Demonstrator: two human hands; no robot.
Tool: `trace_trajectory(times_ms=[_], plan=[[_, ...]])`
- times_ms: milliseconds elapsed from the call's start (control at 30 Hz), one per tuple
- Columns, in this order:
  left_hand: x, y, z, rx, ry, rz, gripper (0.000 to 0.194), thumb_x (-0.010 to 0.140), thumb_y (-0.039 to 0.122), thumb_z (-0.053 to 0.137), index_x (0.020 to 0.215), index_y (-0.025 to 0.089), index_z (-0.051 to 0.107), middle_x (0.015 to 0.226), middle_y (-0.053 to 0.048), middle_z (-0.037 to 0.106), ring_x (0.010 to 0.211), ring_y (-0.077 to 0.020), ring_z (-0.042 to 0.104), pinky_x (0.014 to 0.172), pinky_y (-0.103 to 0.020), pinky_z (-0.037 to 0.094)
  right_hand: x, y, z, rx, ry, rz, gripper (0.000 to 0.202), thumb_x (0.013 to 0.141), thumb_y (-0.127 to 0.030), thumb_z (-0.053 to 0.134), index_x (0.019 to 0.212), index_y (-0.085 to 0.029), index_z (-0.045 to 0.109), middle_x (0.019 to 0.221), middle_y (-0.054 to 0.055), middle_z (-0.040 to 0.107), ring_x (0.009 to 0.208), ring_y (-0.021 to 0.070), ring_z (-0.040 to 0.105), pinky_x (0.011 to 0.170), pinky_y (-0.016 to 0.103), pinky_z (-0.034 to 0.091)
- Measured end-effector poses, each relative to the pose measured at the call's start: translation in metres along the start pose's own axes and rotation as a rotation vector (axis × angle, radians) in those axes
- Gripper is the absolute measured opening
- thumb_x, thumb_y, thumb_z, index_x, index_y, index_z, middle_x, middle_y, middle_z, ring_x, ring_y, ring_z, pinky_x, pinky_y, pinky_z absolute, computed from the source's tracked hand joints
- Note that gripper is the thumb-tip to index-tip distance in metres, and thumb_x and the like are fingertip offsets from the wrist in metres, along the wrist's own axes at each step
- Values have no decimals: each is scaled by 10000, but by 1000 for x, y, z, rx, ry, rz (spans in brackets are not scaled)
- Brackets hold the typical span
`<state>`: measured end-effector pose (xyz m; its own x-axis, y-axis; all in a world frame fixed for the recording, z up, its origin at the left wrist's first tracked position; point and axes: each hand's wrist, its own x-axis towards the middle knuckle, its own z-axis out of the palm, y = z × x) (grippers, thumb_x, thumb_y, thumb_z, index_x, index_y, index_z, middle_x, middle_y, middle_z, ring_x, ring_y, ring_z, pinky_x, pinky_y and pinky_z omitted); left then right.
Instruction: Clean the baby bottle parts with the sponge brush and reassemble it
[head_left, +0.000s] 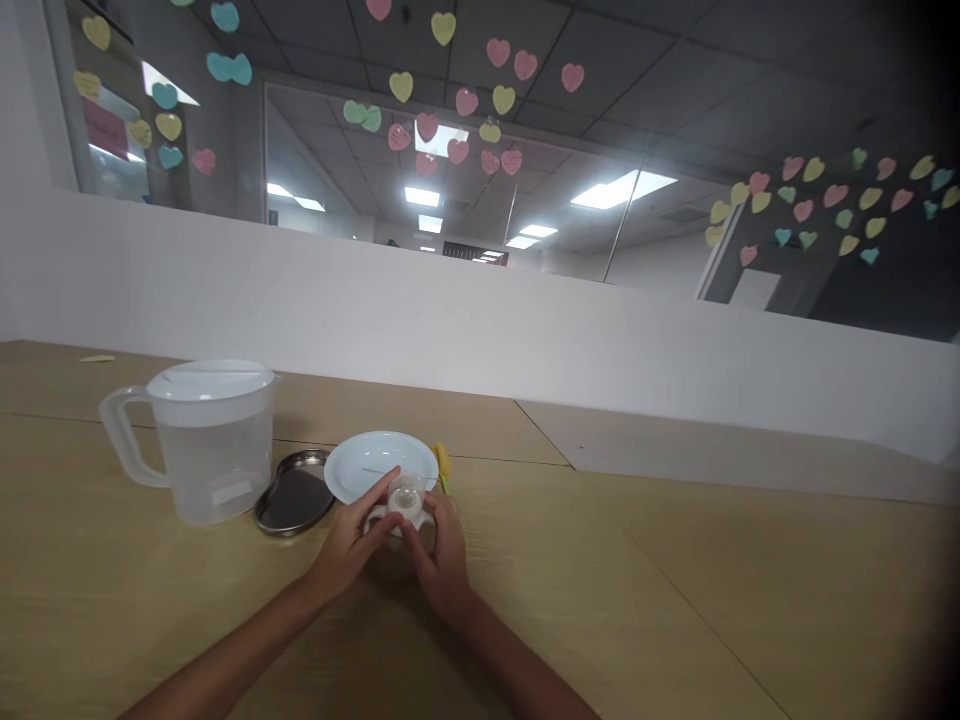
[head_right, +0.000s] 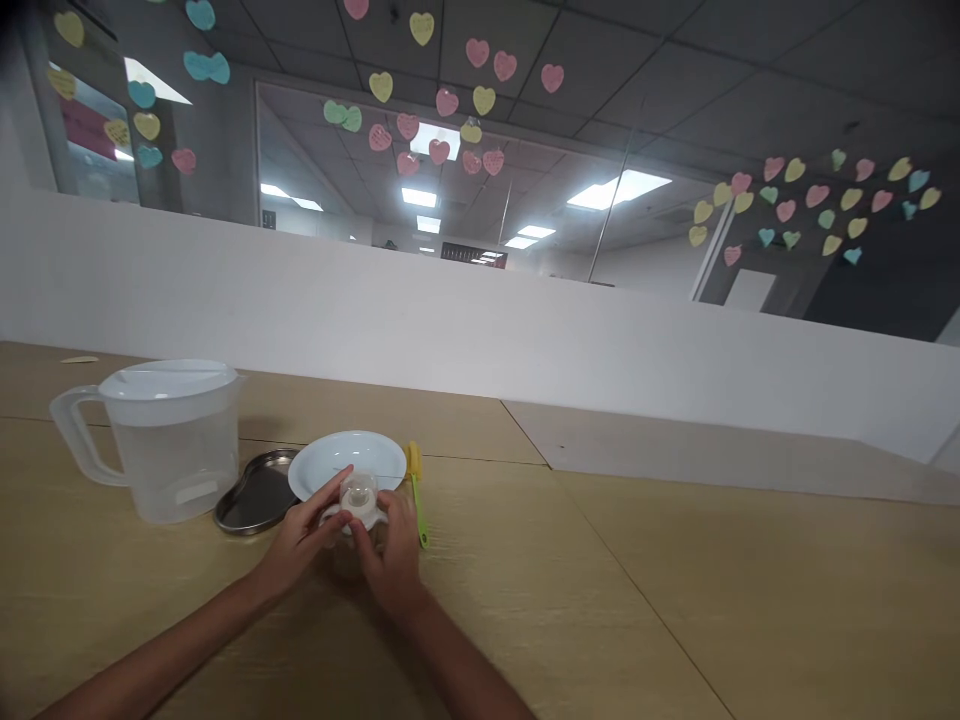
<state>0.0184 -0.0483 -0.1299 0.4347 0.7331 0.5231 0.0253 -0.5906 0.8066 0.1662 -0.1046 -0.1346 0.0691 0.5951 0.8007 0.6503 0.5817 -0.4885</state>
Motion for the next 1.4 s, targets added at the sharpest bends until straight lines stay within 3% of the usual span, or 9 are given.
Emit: trace_trajectory(times_ms=[267,433,533,633,800,900,1000,1133,1400], plan=[[-6,-2,-1,206,-39,96,559,900,407,394,1407,230,239,1411,-82,381,1269,-241,367,1032,-399,295,-3,4,0,-70,16,-54,255,871,-357,503,1068,-198,470,1040,81,541,989,221,508,858,369,411],[-20,-16,-12,434,-58,234,726,880,373,468,1434,234,20,1306,-102,501,1272,-257,351,1037,-477,237,24,-6,-14,-59,14,-93,326,886,-382,427,1139,-177,447,1084,105,535,1019,228,505,863,379,410],[-26,-24,-16,496,-10,265,730,855,367,518,1425,251,77,1206,-88,575,1187,-256,448,1004,-477,295,66,-31,-30,-123,-269,-117,287,851,-413,494,1014,-182,549,999,79,594,933,215,546,819,345,422],[-28,-26,-14,479,27,268,652,840,363,536,1397,252,216,1112,-79,617,1074,-243,532,941,-449,387,104,-60,-44,-246,-615,6,360,824,-473,549,1071,-213,580,991,56,623,858,199,576,742,309,436],[-30,-18,-9,318,-64,191,578,848,356,512,1370,240,293,1141,-91,600,994,-211,579,867,-387,469,123,-76,-49,-453,-941,42,563,666,-338,731,1187,-225,550,1086,76,611,985,257,553,767,315,430],[-29,-14,-7,243,-133,122,598,830,347,537,1367,230,302,1236,-113,542,1060,-223,552,905,-389,454,119,-71,-44,-528,-936,49,469,666,-254,718,1119,-227,600,1001,62,641,911,245,585,711,291,435],[-27,-15,-6,192,-131,99,618,764,321,617,1327,235,376,1322,-100,474,1172,-256,477,974,-397,406,115,-69,-39,-536,-889,49,379,699,-370,695,1039,-212,639,915,69,654,830,241,600,654,285,429],[-25,-18,-4,170,-107,12,627,676,306,690,1259,248,466,1222,-77,561,1075,-285,534,908,-415,441,114,-71,-38,-533,-877,43,423,720,-519,654,993,-196,653,875,79,654,771,230,597,621,280,416],[-22,-25,-4,195,-134,-28,585,682,375,690,1220,228,515,1085,-78,626,962,-279,568,818,-405,467,117,-68,-41,-502,-890,4,472,722,-575,632,986,-184,656,754,52,630,730,206,582,569,247,375]])
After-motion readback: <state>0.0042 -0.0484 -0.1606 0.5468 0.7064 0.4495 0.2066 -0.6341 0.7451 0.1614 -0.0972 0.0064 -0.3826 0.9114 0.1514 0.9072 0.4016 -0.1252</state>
